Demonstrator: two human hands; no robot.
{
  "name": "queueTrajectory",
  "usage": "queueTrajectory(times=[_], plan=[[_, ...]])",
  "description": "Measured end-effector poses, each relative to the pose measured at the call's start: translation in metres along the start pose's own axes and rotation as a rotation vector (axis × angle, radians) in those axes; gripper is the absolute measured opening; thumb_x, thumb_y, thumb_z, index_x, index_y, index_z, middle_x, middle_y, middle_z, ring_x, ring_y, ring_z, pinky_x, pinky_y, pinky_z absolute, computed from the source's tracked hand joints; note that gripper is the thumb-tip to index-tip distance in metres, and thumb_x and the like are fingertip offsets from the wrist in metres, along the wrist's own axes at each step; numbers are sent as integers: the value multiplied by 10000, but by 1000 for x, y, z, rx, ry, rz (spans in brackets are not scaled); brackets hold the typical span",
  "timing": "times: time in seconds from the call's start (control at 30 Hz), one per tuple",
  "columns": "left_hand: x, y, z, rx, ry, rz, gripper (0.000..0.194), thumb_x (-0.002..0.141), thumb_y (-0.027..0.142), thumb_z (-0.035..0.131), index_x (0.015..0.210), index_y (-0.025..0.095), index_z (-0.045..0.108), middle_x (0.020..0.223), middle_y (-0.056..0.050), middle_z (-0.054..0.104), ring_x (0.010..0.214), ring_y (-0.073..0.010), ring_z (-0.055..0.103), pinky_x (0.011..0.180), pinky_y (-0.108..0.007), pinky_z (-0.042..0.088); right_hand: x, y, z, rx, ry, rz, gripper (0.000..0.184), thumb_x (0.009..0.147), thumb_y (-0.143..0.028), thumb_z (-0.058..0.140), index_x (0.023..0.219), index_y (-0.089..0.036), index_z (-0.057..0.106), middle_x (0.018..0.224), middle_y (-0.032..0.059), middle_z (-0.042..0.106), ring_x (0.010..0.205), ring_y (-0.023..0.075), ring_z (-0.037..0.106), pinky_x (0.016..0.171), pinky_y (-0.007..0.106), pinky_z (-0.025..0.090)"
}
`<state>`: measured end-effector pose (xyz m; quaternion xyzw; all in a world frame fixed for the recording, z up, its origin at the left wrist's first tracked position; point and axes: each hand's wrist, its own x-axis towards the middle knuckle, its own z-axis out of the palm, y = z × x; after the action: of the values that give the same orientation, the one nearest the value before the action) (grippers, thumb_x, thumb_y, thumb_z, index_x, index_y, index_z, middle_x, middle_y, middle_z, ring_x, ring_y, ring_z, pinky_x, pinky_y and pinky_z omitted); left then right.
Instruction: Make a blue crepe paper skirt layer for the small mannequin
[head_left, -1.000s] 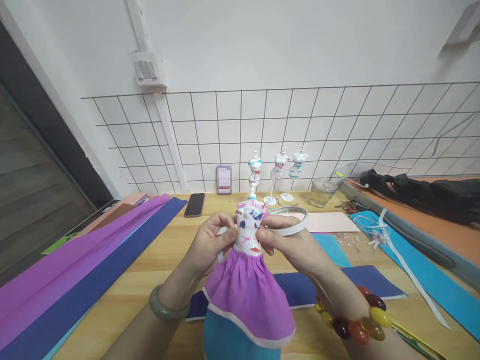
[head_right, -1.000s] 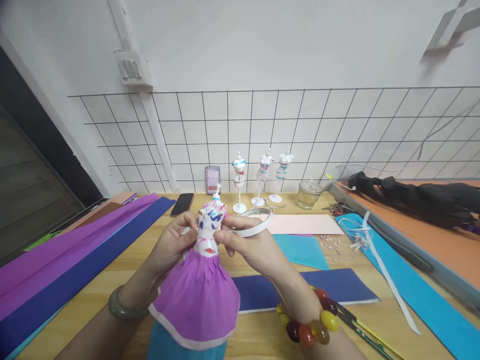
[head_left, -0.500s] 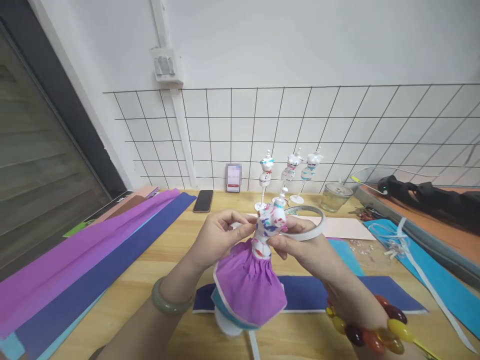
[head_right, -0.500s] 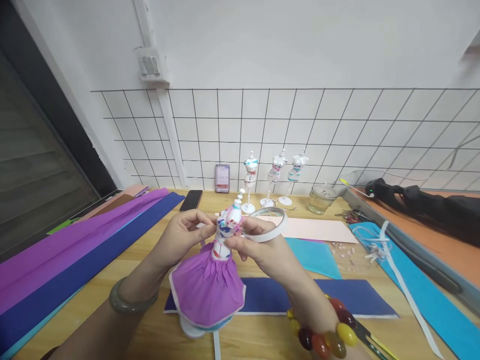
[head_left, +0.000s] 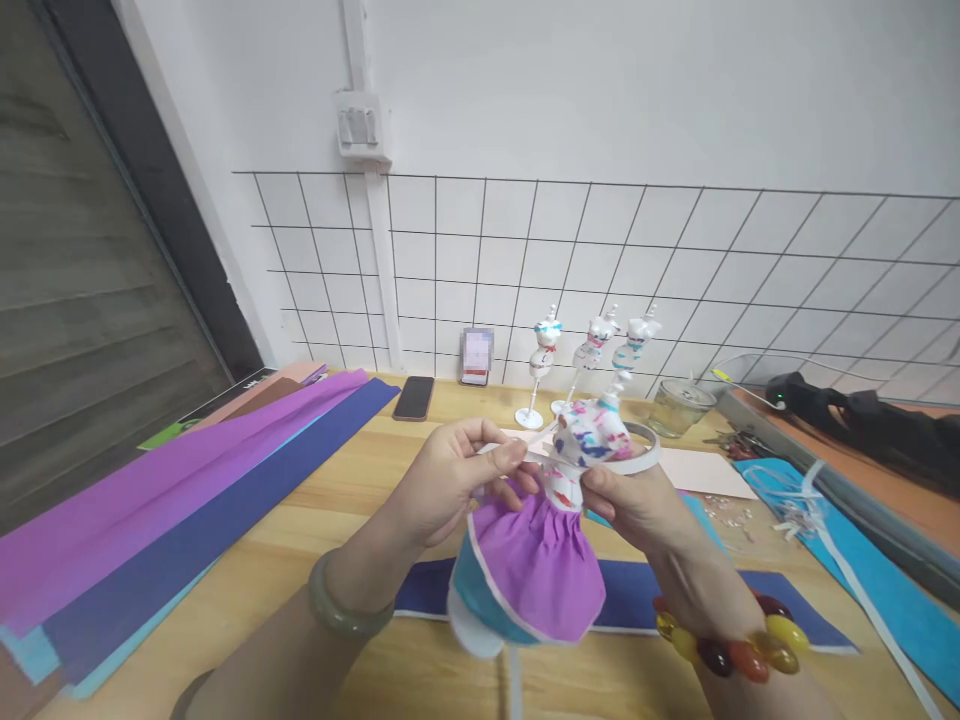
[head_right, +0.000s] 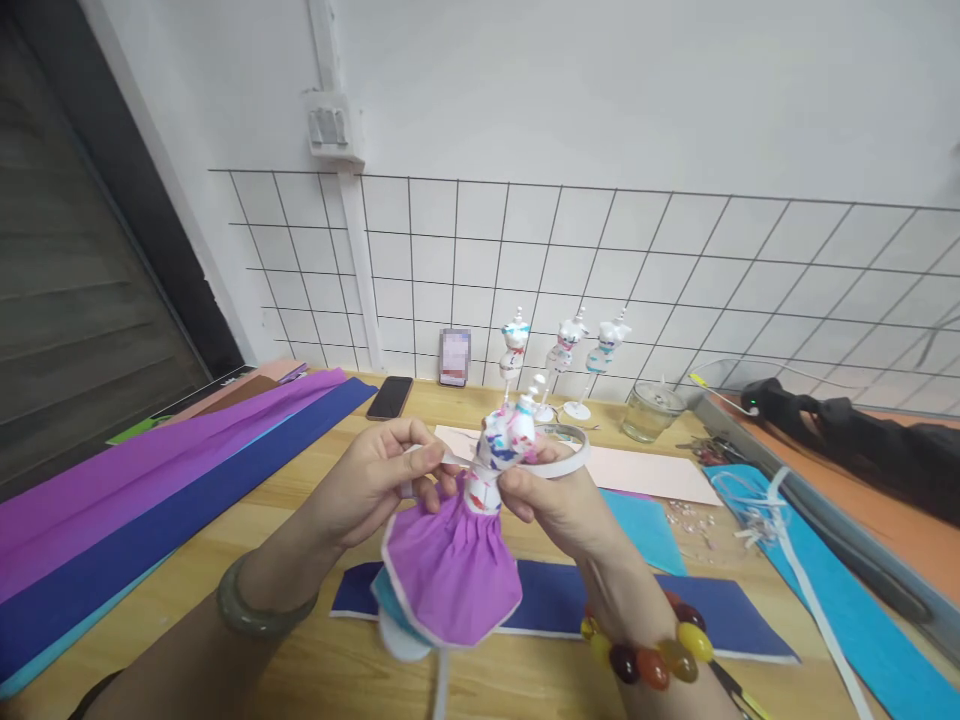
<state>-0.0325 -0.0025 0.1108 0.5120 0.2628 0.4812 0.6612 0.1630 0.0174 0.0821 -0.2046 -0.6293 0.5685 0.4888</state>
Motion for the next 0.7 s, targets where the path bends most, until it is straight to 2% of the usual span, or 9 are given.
queueTrajectory(times=[0.1, 0.2, 0.3, 0.4, 0.47, 0.53, 0.6, 0.63, 0.7], plan=[[-1, 3, 0, 25, -30, 31, 215, 763, 302, 658, 730, 134, 528, 733, -57, 653, 658, -143, 633, 530, -221, 479, -1, 1, -6, -41, 14, 8, 233, 738, -370, 705, 700, -169, 594, 447, -78, 383, 377, 46, 262, 397, 220, 188], [-6, 8, 3, 179, 40, 102, 212, 764, 308, 652, 704, 139, 539, 666, -19, 618, 563, -94, 566, 525, -212, 451, 1, -2, -8, -147, 47, 19, 236, 771, -358, 671, 656, -170, 586, 439, -68, 386, 397, 63, 307, 418, 228, 226], [-15, 10, 13, 404, 128, 209, 197, 734, 277, 678, 648, 140, 566, 633, 2, 588, 554, -80, 523, 529, -203, 422, 4, -6, -4, -245, 142, 25, 198, 771, -345, 670, 695, -177, 599, 482, -54, 435, 442, 81, 377, 452, 229, 297], [-24, 4, 27, 571, 145, 303, 173, 748, 240, 657, 623, 146, 584, 641, -5, 600, 602, -98, 545, 554, -207, 426, 6, -9, 7, -307, 258, 32, 195, 746, -366, 688, 732, -193, 600, 544, -36, 500, 493, 106, 455, 487, 237, 377], [-29, 0, 35, 670, 95, 341, 139, 790, 208, 603, 663, 150, 610, 680, -14, 622, 636, -109, 561, 591, -220, 437, 6, -10, 12, -339, 319, 20, 192, 742, -379, 687, 788, -210, 610, 583, -23, 540, 530, 129, 501, 522, 252, 422], [-35, -2, 41, 777, -71, 345, 143, 821, 205, 571, 701, 155, 632, 716, -21, 633, 677, -119, 566, 637, -237, 440, 6, -8, 12, -355, 329, -6, 200, 738, -383, 690, 843, -226, 623, 617, -13, 573, 547, 143, 527, 546, 265, 447], [-40, 2, 44, 838, -235, 335, 196, 833, 246, 569, 670, 156, 631, 674, -15, 615, 644, -117, 543, 619, -243, 427, 4, -6, 6, -339, 281, -37, 208, 732, -408, 692, 825, -230, 637, 595, -12, 581, 512, 143, 522, 535, 274, 452], [-42, 5, 44, 843, -248, 350, 233, 835, 267, 567, 638, 155, 621, 635, -10, 596, 614, -113, 527, 598, -244, 420, 3, -4, 2, -329, 248, -50, 221, 730, -434, 687, 791, -227, 643, 572, -10, 579, 488, 143, 513, 520, 280, 451], [-44, 10, 43, 824, -107, 425, 281, 851, 275, 538, 605, 155, 602, 578, -1, 559, 566, -107, 499, 566, -247, 408, -1, -2, -7, -353, 222, -81, 278, 734, -497, 660, 739, -219, 651, 539, 2, 581, 465, 152, 506, 492, 294, 449]])
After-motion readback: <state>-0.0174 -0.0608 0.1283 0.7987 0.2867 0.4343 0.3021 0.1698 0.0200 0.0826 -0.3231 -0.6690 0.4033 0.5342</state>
